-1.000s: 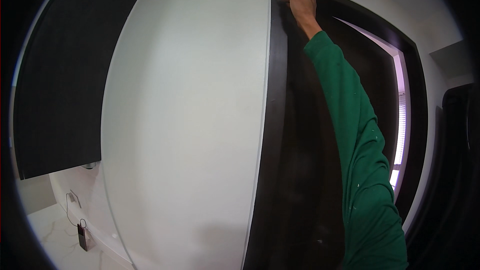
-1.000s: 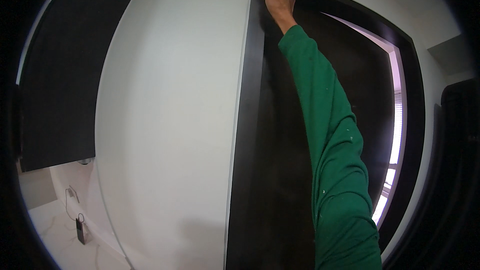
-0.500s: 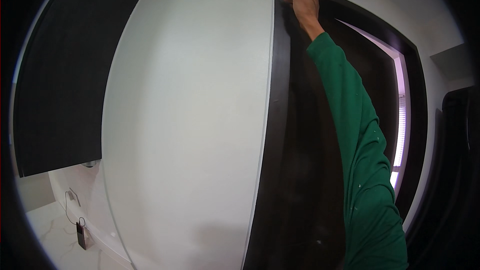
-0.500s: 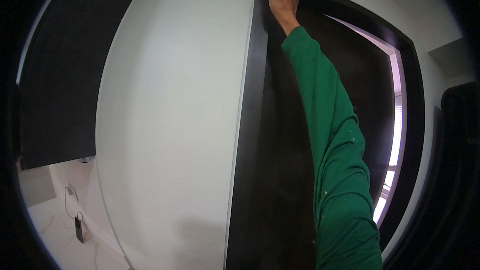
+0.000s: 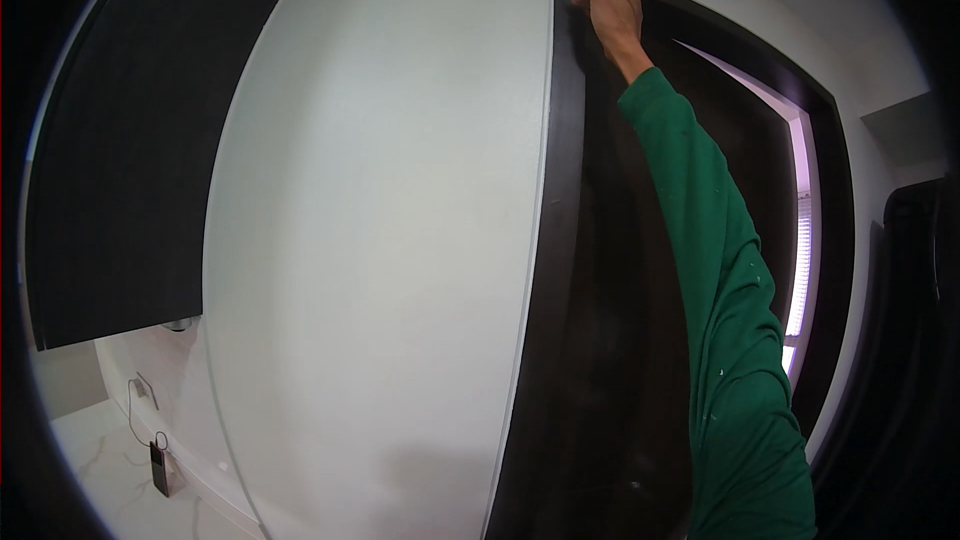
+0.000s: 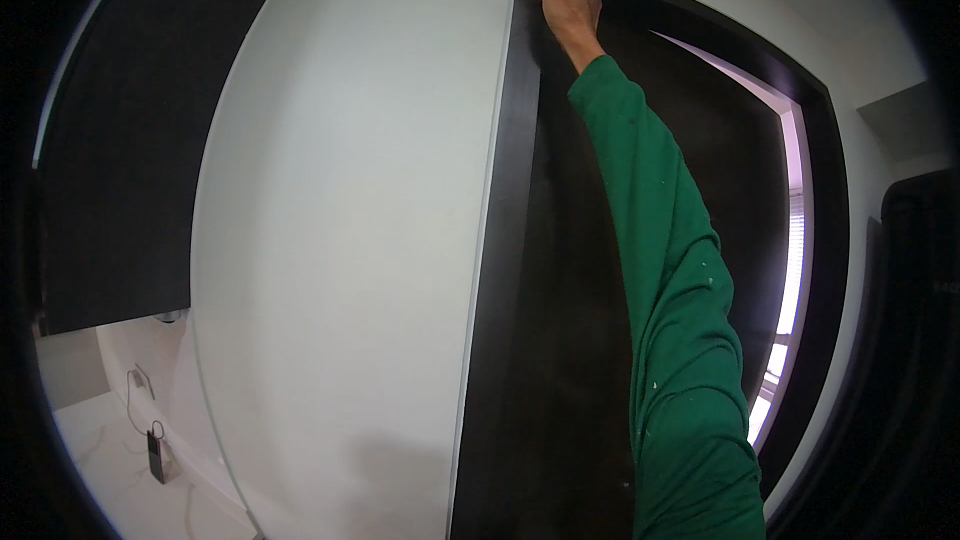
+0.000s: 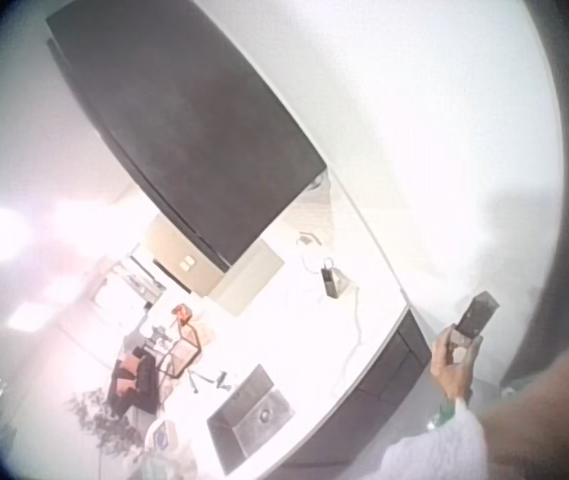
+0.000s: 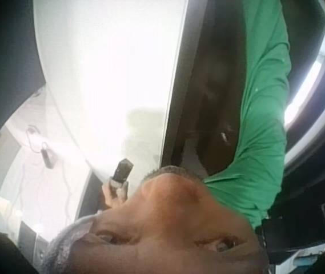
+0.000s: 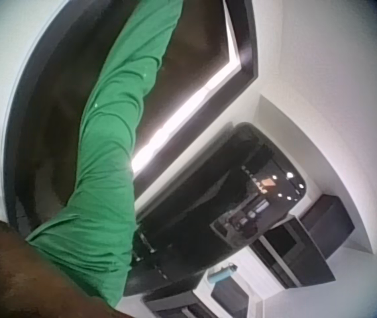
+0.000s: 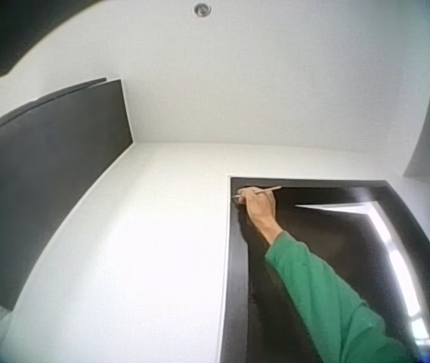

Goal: The person sits on the floor and prepares painting tools, including a brush and a small container of dark paint. They then paint the edges and frames of two different doors, applying the paint carefully along the trim and corners.

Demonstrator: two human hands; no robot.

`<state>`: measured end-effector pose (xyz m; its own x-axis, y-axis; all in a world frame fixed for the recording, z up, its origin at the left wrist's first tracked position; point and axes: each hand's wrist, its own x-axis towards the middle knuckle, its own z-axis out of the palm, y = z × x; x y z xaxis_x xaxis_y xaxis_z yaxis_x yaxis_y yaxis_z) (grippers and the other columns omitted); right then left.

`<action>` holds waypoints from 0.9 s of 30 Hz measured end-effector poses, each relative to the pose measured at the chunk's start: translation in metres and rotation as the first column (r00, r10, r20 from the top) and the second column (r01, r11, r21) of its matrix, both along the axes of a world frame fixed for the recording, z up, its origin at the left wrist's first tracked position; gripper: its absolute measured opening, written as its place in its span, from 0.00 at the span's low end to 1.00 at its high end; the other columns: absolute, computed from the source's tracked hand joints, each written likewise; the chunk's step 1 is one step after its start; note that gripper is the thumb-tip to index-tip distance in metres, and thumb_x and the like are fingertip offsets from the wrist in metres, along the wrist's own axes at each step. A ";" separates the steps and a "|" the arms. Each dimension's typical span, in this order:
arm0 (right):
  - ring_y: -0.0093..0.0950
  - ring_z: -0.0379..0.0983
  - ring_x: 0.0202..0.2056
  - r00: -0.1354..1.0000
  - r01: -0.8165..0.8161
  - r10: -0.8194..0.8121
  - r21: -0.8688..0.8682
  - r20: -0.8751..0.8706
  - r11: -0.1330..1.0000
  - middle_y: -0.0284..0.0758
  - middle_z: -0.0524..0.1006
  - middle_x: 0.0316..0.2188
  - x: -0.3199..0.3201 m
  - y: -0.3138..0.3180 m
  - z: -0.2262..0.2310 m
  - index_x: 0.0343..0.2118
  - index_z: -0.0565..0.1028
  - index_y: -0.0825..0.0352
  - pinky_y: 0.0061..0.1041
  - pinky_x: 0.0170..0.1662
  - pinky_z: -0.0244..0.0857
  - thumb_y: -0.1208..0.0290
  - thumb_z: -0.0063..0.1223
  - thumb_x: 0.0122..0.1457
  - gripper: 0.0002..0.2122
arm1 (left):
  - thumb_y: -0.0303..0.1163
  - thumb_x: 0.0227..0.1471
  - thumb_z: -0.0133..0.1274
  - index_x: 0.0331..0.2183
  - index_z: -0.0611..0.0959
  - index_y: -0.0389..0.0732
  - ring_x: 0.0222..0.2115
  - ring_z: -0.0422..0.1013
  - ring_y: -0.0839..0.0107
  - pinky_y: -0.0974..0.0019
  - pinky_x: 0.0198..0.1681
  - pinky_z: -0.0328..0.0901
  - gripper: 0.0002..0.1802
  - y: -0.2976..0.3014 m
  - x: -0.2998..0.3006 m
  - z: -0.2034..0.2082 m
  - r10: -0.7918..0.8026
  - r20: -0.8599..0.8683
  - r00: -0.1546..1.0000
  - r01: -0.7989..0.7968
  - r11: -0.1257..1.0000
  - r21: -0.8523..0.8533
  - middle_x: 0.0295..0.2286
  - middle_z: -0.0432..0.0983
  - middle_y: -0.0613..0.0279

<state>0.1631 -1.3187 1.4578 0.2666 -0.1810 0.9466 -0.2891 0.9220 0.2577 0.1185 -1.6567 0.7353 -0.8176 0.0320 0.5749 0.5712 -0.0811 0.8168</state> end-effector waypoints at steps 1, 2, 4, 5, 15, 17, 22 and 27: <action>0.22 0.76 0.31 1.000 0.006 -0.006 -0.004 0.002 1.000 0.35 0.81 0.27 0.000 0.000 0.000 0.35 0.81 0.73 0.18 0.36 0.67 0.69 0.50 0.54 0.13 | 0.31 0.51 0.63 0.46 0.75 0.32 0.37 0.67 0.68 0.62 0.41 0.63 0.23 0.000 0.000 0.001 0.000 -0.002 1.000 0.000 1.000 0.000 0.36 0.70 0.58; 0.22 0.76 0.31 1.000 0.013 -0.013 -0.009 0.005 1.000 0.35 0.81 0.27 0.000 0.000 -0.001 0.35 0.82 0.73 0.18 0.36 0.67 0.69 0.50 0.54 0.13 | 0.30 0.51 0.63 0.46 0.75 0.32 0.37 0.66 0.69 0.62 0.41 0.63 0.23 0.000 0.000 0.001 -0.001 0.002 1.000 0.001 1.000 0.004 0.36 0.70 0.59; 0.22 0.76 0.31 1.000 0.026 -0.026 -0.012 0.003 1.000 0.35 0.81 0.27 0.002 -0.001 -0.002 0.35 0.82 0.72 0.19 0.36 0.67 0.69 0.50 0.54 0.13 | 0.30 0.51 0.63 0.46 0.75 0.32 0.37 0.66 0.69 0.62 0.41 0.63 0.23 0.000 0.000 0.002 -0.003 0.009 1.000 0.003 1.000 0.013 0.36 0.69 0.59; 0.23 0.76 0.31 0.999 0.033 -0.033 -0.010 -0.001 0.999 0.35 0.81 0.27 0.003 -0.002 -0.002 0.35 0.82 0.72 0.19 0.36 0.67 0.69 0.50 0.54 0.13 | 0.30 0.50 0.64 0.46 0.75 0.32 0.37 0.66 0.69 0.63 0.41 0.63 0.23 0.000 -0.001 0.001 -0.008 0.007 1.000 0.008 1.000 0.015 0.36 0.69 0.59; 0.24 0.77 0.33 0.999 0.042 -0.042 0.001 -0.014 0.999 0.36 0.81 0.27 -0.005 -0.001 -0.001 0.36 0.82 0.72 0.20 0.37 0.67 0.67 0.51 0.55 0.14 | 0.27 0.49 0.64 0.48 0.75 0.32 0.37 0.67 0.69 0.64 0.40 0.63 0.25 -0.003 -0.005 -0.001 -0.021 0.003 1.000 0.021 1.000 0.011 0.37 0.68 0.59; 0.24 0.77 0.33 0.999 0.034 -0.034 0.007 -0.015 0.999 0.36 0.81 0.28 -0.006 -0.001 0.001 0.36 0.82 0.72 0.20 0.38 0.67 0.67 0.51 0.55 0.14 | 0.27 0.50 0.64 0.48 0.74 0.31 0.37 0.67 0.68 0.63 0.41 0.63 0.25 -0.002 -0.006 -0.001 -0.016 -0.001 1.000 0.016 1.000 0.002 0.37 0.68 0.58; 0.24 0.77 0.33 0.998 0.057 -0.057 -0.006 -0.010 0.998 0.36 0.81 0.28 -0.006 -0.003 0.002 0.36 0.82 0.71 0.20 0.40 0.67 0.67 0.51 0.55 0.14 | 0.26 0.50 0.63 0.48 0.74 0.31 0.37 0.67 0.68 0.63 0.40 0.63 0.25 0.000 -0.007 -0.003 -0.014 0.002 1.000 0.014 1.000 0.007 0.37 0.68 0.58; 0.24 0.77 0.33 0.995 0.100 -0.100 -0.032 -0.019 0.994 0.35 0.81 0.27 -0.008 -0.002 -0.001 0.35 0.82 0.71 0.19 0.41 0.67 0.67 0.50 0.55 0.14 | 0.26 0.50 0.63 0.48 0.74 0.31 0.36 0.66 0.69 0.65 0.39 0.63 0.25 -0.003 -0.009 -0.005 0.009 -0.029 1.000 -0.010 0.999 -0.038 0.36 0.68 0.58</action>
